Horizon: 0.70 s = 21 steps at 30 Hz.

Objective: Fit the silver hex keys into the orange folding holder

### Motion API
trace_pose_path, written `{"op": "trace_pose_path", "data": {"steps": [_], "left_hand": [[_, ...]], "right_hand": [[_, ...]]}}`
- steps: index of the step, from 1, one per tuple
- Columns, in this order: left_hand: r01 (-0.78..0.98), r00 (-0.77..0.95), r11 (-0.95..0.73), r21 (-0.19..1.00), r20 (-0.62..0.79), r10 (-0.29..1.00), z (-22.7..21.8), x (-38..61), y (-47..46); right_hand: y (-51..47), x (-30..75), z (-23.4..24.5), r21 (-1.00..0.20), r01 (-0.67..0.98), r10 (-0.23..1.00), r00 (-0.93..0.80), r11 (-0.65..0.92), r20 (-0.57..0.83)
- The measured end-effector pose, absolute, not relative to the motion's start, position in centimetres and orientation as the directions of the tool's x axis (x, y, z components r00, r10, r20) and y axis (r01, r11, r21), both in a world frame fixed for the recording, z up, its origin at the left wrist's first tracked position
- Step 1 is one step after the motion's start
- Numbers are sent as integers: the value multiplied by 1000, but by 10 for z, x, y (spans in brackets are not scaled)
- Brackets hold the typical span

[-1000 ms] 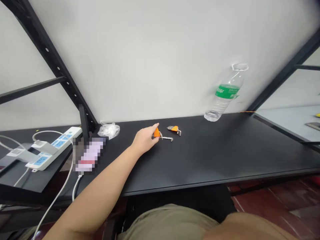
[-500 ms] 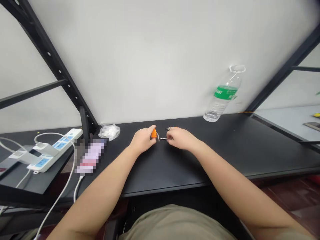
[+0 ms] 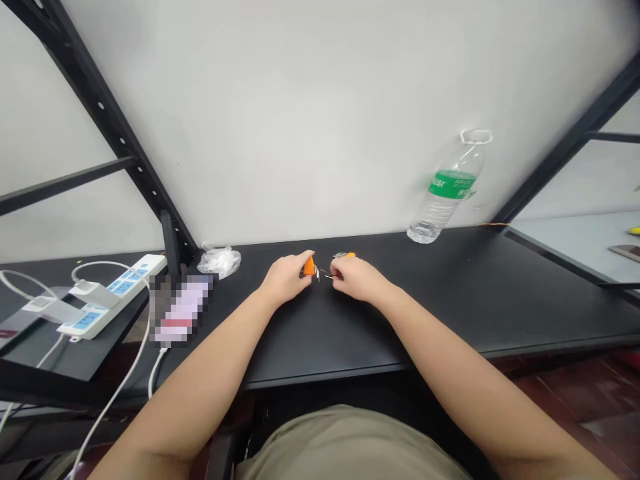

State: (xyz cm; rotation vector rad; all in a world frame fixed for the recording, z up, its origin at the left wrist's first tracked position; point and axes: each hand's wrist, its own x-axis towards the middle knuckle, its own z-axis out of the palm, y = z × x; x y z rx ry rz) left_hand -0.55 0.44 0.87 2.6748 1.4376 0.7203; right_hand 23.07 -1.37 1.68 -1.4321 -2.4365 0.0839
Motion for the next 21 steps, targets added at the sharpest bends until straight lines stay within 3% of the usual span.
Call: {"op": "trace_pose_path", "data": {"steps": [5, 10, 16, 21], "left_hand": [[761, 463, -586, 278, 399, 791, 10, -3, 2], [744, 468, -602, 290, 417, 779, 10, -4, 2], [703, 546, -663, 257, 404, 734, 18, -4, -5], [662, 594, -712, 233, 416, 688, 19, 10, -15]], "right_hand": [[-13, 233, 19, -438, 710, 832, -434, 552, 344], [-15, 232, 22, -627, 597, 865, -386, 500, 322], [-10, 243, 23, -919, 331, 940, -326, 213, 100], [-7, 230, 18, -998, 63, 947, -320, 3, -17]]}}
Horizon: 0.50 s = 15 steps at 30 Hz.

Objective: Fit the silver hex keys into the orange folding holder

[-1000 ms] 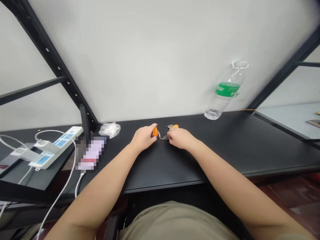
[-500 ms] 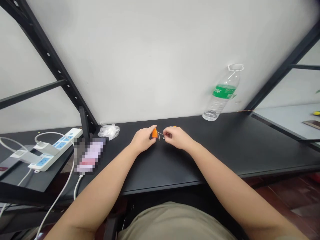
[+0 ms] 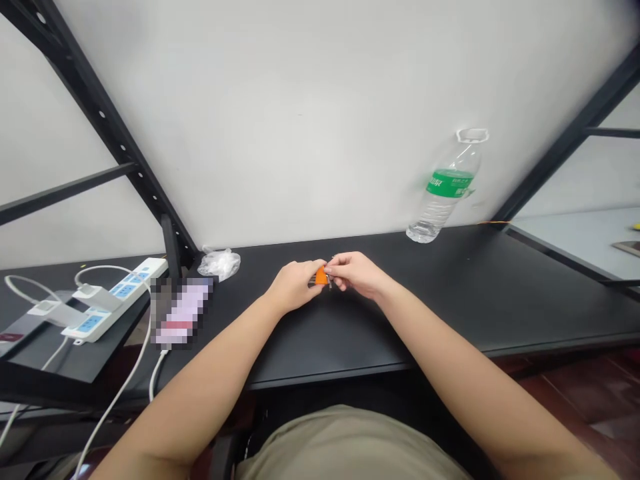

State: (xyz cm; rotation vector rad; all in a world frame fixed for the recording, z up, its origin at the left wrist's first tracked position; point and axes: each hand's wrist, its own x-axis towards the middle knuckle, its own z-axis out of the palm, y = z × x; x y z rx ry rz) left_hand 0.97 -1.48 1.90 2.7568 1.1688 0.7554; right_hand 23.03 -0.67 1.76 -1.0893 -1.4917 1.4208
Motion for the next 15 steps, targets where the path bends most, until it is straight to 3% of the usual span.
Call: {"op": "trace_pose_path", "data": {"steps": [4, 7, 10, 11, 13, 15], "left_hand": [[718, 531, -650, 249, 407, 743, 14, 11, -12], [744, 500, -613, 268, 386, 775, 11, 6, -7], [764, 468, -576, 291, 363, 805, 11, 0, -3], [768, 463, -567, 298, 354, 813, 11, -1, -3], [770, 457, -557, 310, 340, 822, 12, -2, -2], [769, 453, -551, 324, 331, 828, 14, -2, -2]], "right_hand": [[-11, 210, 11, -999, 34, 985, -170, 24, 18], [-14, 208, 11, -1000, 15, 969, -246, 16, 12], [-12, 221, 12, -980, 178, 969, -242, 89, 44], [-10, 227, 13, -937, 313, 975, -201, 156, 95], [-6, 238, 13, -733, 619, 959, -205, 283, 197], [-4, 244, 12, -494, 806, 945, -279, 326, 168]]}}
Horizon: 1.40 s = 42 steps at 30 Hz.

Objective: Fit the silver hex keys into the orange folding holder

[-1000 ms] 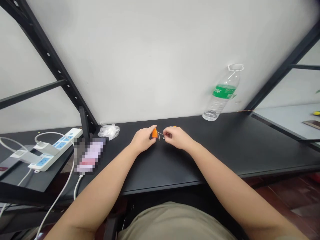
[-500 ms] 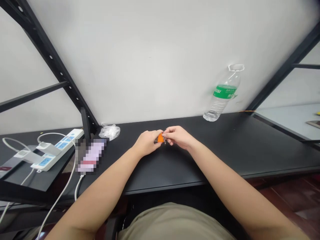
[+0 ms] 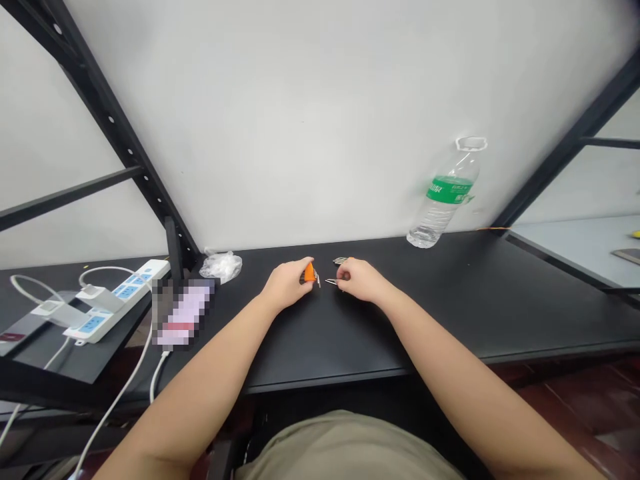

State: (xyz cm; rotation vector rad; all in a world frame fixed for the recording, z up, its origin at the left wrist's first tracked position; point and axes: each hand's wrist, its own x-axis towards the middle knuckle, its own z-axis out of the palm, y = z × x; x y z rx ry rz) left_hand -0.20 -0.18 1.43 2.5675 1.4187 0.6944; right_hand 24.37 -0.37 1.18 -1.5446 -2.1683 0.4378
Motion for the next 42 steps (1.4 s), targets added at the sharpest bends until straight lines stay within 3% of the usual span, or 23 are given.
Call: {"op": "trace_pose_path", "data": {"steps": [2, 5, 17, 22, 28, 31, 35, 38, 42], "left_hand": [[769, 438, -534, 351, 318, 841, 16, -1, -2], [768, 403, -493, 408, 290, 868, 18, 0, -5], [736, 450, -509, 446, 240, 860, 22, 2, -9], [724, 474, -545, 423, 270, 839, 20, 2, -8], [740, 491, -562, 370, 274, 827, 19, 0, -7], [753, 517, -586, 299, 283, 808, 20, 0, -7], [750, 564, -635, 187, 321, 761, 20, 2, -8], [741, 564, -647, 179, 355, 745, 19, 6, -11], [732, 575, -659, 169, 365, 732, 18, 12, -15]], "right_hand": [[-4, 243, 11, -346, 885, 948, -312, 312, 56], [-9, 235, 11, -251, 927, 954, -296, 277, -41], [-16, 230, 15, -270, 927, 960, -280, 261, -32], [-15, 232, 13, -465, 789, 913, -383, 401, 138], [-14, 235, 15, -588, 691, 900, -399, 421, 175], [-13, 240, 16, -740, 595, 926, -363, 314, 102], [-7, 245, 14, -955, 279, 949, -317, 98, 5], [-3, 242, 11, -999, 40, 959, -280, -31, -40], [-4, 229, 7, -989, -67, 958, -264, -130, -108]]}}
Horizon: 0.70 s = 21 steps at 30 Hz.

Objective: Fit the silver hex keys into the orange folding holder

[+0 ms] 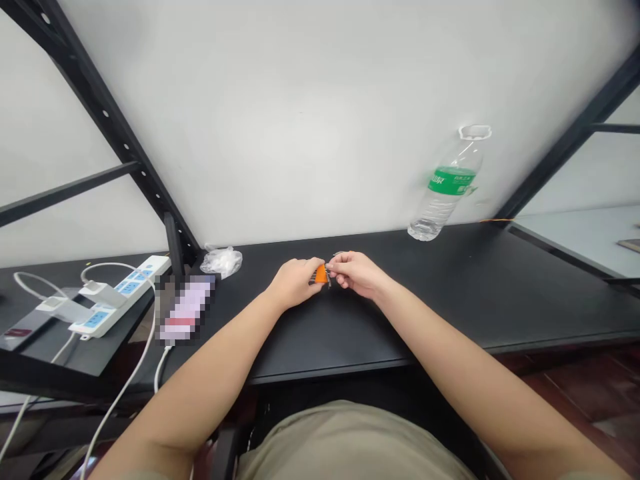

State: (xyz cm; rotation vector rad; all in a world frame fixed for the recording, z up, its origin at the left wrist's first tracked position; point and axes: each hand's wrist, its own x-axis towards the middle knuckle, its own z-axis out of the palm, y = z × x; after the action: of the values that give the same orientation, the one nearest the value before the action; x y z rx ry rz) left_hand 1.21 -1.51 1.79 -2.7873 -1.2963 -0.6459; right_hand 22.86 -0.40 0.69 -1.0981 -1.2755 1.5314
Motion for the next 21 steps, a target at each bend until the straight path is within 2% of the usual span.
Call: {"op": "trace_pose_path", "data": {"steps": [6, 9, 12, 14, 15, 17, 18, 19, 21], "left_hand": [[787, 473, -573, 229, 371, 799, 15, 12, -12], [801, 429, -534, 272, 361, 828, 15, 6, -9], [793, 436, -529, 301, 326, 839, 15, 2, -8], [784, 448, -530, 324, 298, 843, 16, 0, -9], [781, 450, -529, 333, 289, 845, 16, 0, -9], [774, 455, -535, 339, 290, 842, 17, 1, -9], [770, 459, -543, 336, 298, 837, 17, 1, -9], [764, 468, -553, 332, 306, 829, 16, 2, -9], [748, 494, -577, 328, 307, 814, 16, 2, -9]], "right_hand": [[-15, 212, 9, -993, -94, 983, -172, -76, -59], [-26, 210, 17, -992, -37, 934, -343, -118, -98], [-37, 212, 25, -991, 102, 805, -580, -82, -126], [-38, 215, 27, -982, 190, 757, -640, -6, -129], [-36, 218, 26, -970, 241, 777, -618, 39, -123], [-26, 226, 22, -907, 393, 881, -469, 149, -59], [-20, 231, 19, -841, 497, 937, -349, 212, 30], [-14, 236, 15, -743, 610, 956, -253, 274, 145], [-3, 245, 9, -535, 777, 940, -231, 333, 250]]}}
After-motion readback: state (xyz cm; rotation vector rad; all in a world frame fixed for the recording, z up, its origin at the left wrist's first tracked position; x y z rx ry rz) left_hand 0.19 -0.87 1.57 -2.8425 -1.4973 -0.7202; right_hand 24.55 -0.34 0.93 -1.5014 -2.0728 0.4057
